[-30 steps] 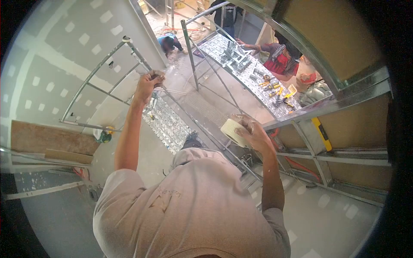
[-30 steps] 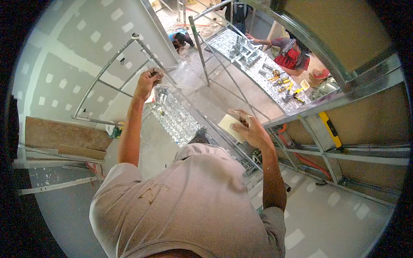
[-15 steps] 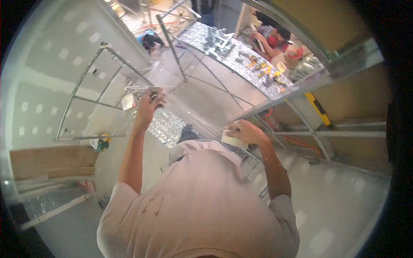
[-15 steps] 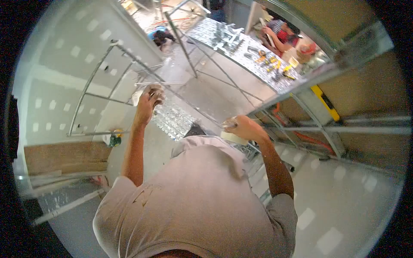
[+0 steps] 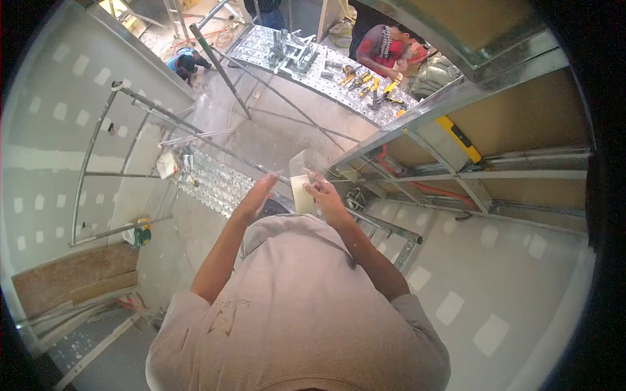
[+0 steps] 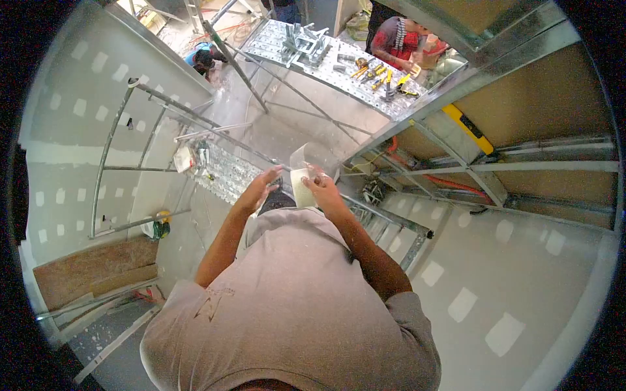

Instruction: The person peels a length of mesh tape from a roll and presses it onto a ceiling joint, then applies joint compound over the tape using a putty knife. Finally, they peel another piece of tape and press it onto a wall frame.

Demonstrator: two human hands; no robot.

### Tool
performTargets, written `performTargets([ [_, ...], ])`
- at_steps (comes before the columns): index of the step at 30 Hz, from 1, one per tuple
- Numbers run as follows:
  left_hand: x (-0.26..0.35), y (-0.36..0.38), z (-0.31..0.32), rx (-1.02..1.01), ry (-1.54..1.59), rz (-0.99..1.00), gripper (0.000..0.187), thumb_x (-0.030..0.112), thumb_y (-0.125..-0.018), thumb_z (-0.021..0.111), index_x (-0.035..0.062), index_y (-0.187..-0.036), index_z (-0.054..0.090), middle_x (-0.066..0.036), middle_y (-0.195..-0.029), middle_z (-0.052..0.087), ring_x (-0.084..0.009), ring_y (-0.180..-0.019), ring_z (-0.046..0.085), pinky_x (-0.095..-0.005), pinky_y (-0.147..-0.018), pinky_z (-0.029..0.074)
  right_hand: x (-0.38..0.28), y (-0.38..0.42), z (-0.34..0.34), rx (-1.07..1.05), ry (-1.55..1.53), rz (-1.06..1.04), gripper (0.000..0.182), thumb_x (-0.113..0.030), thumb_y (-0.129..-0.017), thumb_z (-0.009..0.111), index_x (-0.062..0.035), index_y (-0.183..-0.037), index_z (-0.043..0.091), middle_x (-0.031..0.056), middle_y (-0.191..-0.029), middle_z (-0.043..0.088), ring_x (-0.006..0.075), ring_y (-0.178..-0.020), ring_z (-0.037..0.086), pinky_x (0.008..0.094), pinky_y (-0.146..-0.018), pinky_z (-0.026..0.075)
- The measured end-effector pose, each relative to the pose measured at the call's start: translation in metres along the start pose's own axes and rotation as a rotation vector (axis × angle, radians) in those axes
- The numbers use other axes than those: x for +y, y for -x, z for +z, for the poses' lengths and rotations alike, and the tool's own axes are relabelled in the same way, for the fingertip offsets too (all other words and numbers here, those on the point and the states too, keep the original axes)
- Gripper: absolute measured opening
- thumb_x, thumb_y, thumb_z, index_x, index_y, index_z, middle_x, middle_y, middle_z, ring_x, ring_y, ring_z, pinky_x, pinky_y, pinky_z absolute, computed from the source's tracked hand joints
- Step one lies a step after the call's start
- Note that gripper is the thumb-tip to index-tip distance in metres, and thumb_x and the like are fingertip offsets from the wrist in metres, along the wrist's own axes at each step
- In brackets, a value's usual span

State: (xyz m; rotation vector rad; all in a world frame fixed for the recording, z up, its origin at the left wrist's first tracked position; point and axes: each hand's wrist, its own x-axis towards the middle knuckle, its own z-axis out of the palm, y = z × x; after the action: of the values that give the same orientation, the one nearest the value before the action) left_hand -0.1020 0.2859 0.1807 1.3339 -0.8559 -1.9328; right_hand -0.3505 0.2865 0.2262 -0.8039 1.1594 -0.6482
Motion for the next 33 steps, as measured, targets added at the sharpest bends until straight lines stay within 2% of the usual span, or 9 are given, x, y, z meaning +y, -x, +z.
performTargets([
  [6, 0.032, -0.011, 0.036, -0.144, 0.004, 0.09, 0.051, 0.034, -0.104, 0.059, 0.0006, -0.141, 0.052, -0.007, -0.13, 0.063, -0.017, -0.117, 0.059, -0.0331, -0.105, 0.045, -0.006, 0.005, 0.015, -0.038, -0.048, -0.089, 0.045, -0.013, -0.102, 0.062, -0.0084, -0.146, 0.054, 0.0069, -0.108, 0.068, 0.0135, -0.094, 0.06, 0.0287, -0.083, 0.049],
  [9, 0.042, -0.011, 0.037, -0.113, -0.127, 0.171, 0.045, 0.029, -0.104, 0.058, 0.0005, -0.139, 0.055, -0.01, -0.129, 0.063, -0.0179, -0.119, 0.058, -0.0342, -0.104, 0.045, -0.001, 0.004, 0.014, -0.057, -0.078, -0.052, 0.046, -0.013, -0.102, 0.062, -0.0066, -0.146, 0.053, 0.0077, -0.11, 0.068, 0.015, -0.097, 0.061, 0.0298, -0.085, 0.049],
  [12, 0.053, -0.007, 0.036, -0.074, -0.076, 0.141, 0.042, 0.024, -0.101, 0.062, 0.0019, -0.137, 0.055, -0.01, -0.13, 0.064, -0.0198, -0.122, 0.058, -0.0348, -0.109, 0.041, 0.022, -0.002, 0.013, -0.135, -0.008, -0.079, 0.04, -0.016, -0.099, 0.067, 0.0025, -0.133, 0.06, 0.01, -0.108, 0.069, 0.0182, -0.095, 0.064, 0.0323, -0.084, 0.052],
  [13, 0.044, -0.014, 0.022, -0.077, -0.292, 0.246, 0.041, 0.021, -0.1, 0.062, 0.0014, -0.136, 0.055, -0.01, -0.128, 0.064, -0.02, -0.121, 0.058, -0.0354, -0.108, 0.042, 0.036, -0.007, 0.02, -0.095, -0.175, -0.059, 0.035, -0.016, -0.096, 0.07, 0.0041, -0.125, 0.065, 0.0114, -0.105, 0.07, 0.0199, -0.094, 0.065, 0.0344, -0.082, 0.054],
  [14, 0.033, -0.021, 0.01, -0.081, -0.501, 0.364, 0.041, 0.019, -0.099, 0.062, 0.001, -0.135, 0.056, -0.01, -0.126, 0.064, -0.0202, -0.119, 0.059, -0.0359, -0.108, 0.042, 0.024, 0.001, 0.029, -0.072, -0.349, 0.001, 0.043, -0.01, -0.096, 0.07, 0.0009, -0.135, 0.057, 0.0133, -0.109, 0.068, 0.0218, -0.095, 0.065, 0.0356, -0.081, 0.056],
  [16, 0.062, 0.0, 0.024, -0.101, -0.265, 0.161, 0.045, 0.016, -0.097, 0.064, 0.0008, -0.138, 0.054, -0.011, -0.129, 0.062, -0.0205, -0.119, 0.06, -0.0369, -0.11, 0.042, 0.02, 0.003, 0.039, -0.12, -0.47, -0.031, 0.075, 0.002, -0.094, 0.065, -0.0098, -0.156, 0.024, 0.0157, -0.117, 0.062, 0.0245, -0.098, 0.066, 0.0368, -0.083, 0.058],
  [20, 0.076, 0.016, 0.023, -0.169, -0.521, 0.226, 0.055, 0.012, -0.092, 0.068, 0.0035, -0.144, 0.05, -0.012, -0.133, 0.06, -0.0219, -0.12, 0.06, -0.0385, -0.108, 0.044, 0.017, 0.001, 0.039, -0.155, -0.514, 0.012, 0.076, 0.002, -0.093, 0.066, -0.0093, -0.156, 0.025, 0.0147, -0.116, 0.062, 0.0236, -0.103, 0.064, 0.0374, -0.088, 0.055],
  [23, 0.075, 0.027, 0.032, -0.146, -0.183, 0.231, 0.069, 0.004, -0.087, 0.071, 0.0081, -0.15, 0.043, -0.011, -0.13, 0.059, -0.0249, -0.121, 0.06, -0.0409, -0.103, 0.05, 0.023, 0.004, 0.039, -0.187, -0.511, 0.069, 0.078, 0.001, -0.093, 0.067, -0.0092, -0.157, 0.023, 0.0148, -0.12, 0.061, 0.0233, -0.109, 0.062, 0.0375, -0.095, 0.052],
  [33, 0.075, 0.026, 0.003, -0.296, -0.244, 0.14, 0.069, 0.006, -0.086, 0.074, 0.0064, -0.148, 0.046, -0.011, -0.138, 0.058, -0.0241, -0.125, 0.058, -0.0384, -0.103, 0.049, 0.015, 0.008, 0.038, -0.256, -0.415, 0.133, 0.084, -0.01, -0.09, 0.077, -0.0027, -0.157, 0.027, 0.0147, -0.124, 0.061, 0.0231, -0.11, 0.064, 0.037, -0.096, 0.053],
])
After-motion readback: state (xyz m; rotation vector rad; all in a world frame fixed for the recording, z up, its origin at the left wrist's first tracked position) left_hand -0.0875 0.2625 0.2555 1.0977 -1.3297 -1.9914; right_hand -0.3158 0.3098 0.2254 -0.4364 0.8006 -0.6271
